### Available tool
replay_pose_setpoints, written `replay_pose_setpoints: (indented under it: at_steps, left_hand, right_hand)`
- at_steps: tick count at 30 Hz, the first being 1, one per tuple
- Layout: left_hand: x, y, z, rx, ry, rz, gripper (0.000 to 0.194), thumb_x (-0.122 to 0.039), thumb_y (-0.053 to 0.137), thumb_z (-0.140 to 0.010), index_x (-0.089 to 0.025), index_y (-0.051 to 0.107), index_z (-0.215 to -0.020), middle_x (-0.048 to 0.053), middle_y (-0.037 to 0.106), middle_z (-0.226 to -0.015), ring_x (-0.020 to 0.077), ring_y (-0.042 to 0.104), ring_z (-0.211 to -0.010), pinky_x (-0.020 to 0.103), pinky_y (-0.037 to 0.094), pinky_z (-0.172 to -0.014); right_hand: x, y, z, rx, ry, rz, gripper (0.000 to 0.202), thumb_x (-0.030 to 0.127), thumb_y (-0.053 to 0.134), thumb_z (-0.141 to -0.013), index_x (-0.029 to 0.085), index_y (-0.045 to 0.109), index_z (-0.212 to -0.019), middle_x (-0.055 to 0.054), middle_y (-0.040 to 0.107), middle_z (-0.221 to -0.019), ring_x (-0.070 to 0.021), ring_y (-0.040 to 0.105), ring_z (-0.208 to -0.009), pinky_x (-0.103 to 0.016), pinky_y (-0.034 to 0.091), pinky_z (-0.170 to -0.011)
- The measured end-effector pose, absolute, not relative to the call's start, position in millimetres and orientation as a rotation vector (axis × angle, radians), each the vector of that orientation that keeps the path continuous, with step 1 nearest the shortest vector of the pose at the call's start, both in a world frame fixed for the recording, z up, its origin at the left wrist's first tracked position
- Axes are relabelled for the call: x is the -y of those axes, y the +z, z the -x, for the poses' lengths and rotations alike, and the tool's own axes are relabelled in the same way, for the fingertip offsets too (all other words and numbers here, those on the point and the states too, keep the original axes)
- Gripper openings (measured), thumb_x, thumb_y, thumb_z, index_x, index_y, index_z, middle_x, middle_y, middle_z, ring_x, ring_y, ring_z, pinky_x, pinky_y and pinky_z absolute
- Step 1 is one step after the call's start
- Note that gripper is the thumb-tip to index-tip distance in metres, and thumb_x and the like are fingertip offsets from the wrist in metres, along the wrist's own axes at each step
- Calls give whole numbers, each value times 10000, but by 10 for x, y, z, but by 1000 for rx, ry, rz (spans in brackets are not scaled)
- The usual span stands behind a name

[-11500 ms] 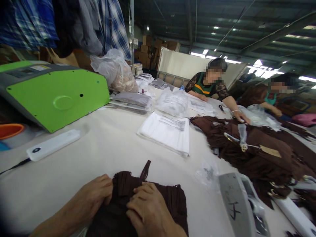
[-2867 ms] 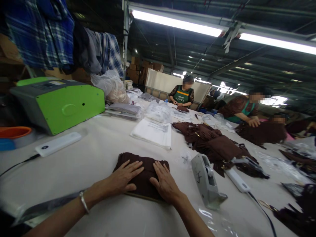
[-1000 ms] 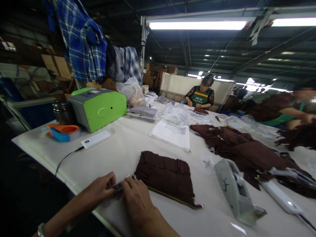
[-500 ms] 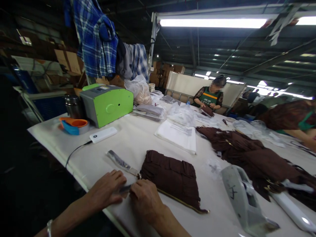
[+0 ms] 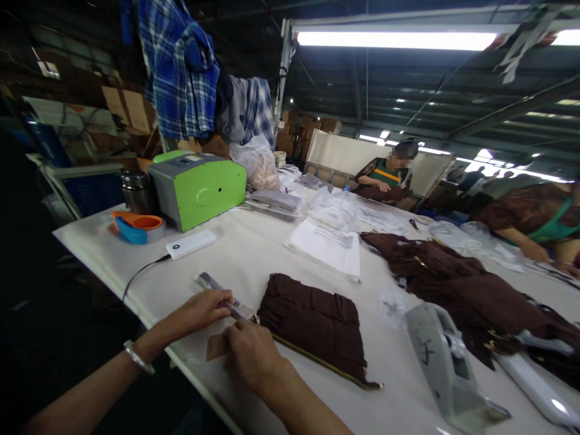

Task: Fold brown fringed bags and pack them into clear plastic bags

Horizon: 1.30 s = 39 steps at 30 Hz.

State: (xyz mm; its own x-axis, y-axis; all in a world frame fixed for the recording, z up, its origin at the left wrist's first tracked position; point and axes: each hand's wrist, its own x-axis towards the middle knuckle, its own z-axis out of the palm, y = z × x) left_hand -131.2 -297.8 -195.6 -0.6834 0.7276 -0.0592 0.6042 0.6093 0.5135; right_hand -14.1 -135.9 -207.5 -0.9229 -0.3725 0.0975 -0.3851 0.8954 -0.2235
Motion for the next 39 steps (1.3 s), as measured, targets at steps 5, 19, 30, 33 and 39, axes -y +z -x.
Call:
replay_pose_setpoints:
  at_steps: [5,19,30,33,39]
  left_hand:
    - [2939,-1980,1298,-2628,648,-1067,117,-207,495,-784,-213,589,-855,34,685,-901,214,622,-870,287,401,-722]
    - [2976,-2171,1318,-2636,745,-1032,154,-205,502,-799,-228,589,-924,6,687,-952,191,633,-912,267,419,-768]
    - [3096,-2050,698,-2578,696,-1025,164,-188,507,-761,-249,604,-879,-37,648,-792,164,608,-749,256,390,-670]
    - [3097,-1974,690,-2450,761,-1071,114,-276,556,-793,-259,624,-883,-49,660,-799,151,611,-731,242,417,-647]
    - [3117,-2242,1327,-2981,585,-1261,418,-148,405,-868,-202,570,-1248,90,600,-1315,265,506,-1253,430,393,-1027]
  right_hand:
    - [1525,-1866,272,3042,36,-705,100,148,622,-786,164,684,-862,-95,717,-890,-210,666,-648,-267,493,-498]
    - [1646,-2204,-61,2794,-84,-646,120,187,578,-793,145,616,-899,-92,660,-772,-229,616,-673,-338,500,-587]
    - [446,-1855,407,2659,1150,600,200,208,491,-822,176,687,-850,3,678,-666,-129,615,-540,-200,409,-484]
    - [335,-1915,573,2671,1038,600,111,220,596,-770,196,700,-739,-8,695,-707,-151,629,-663,-222,418,-600]
    - [359,-1979,619,2659,964,644,73,260,643,-753,224,702,-777,-19,706,-781,-184,629,-775,-246,404,-654]
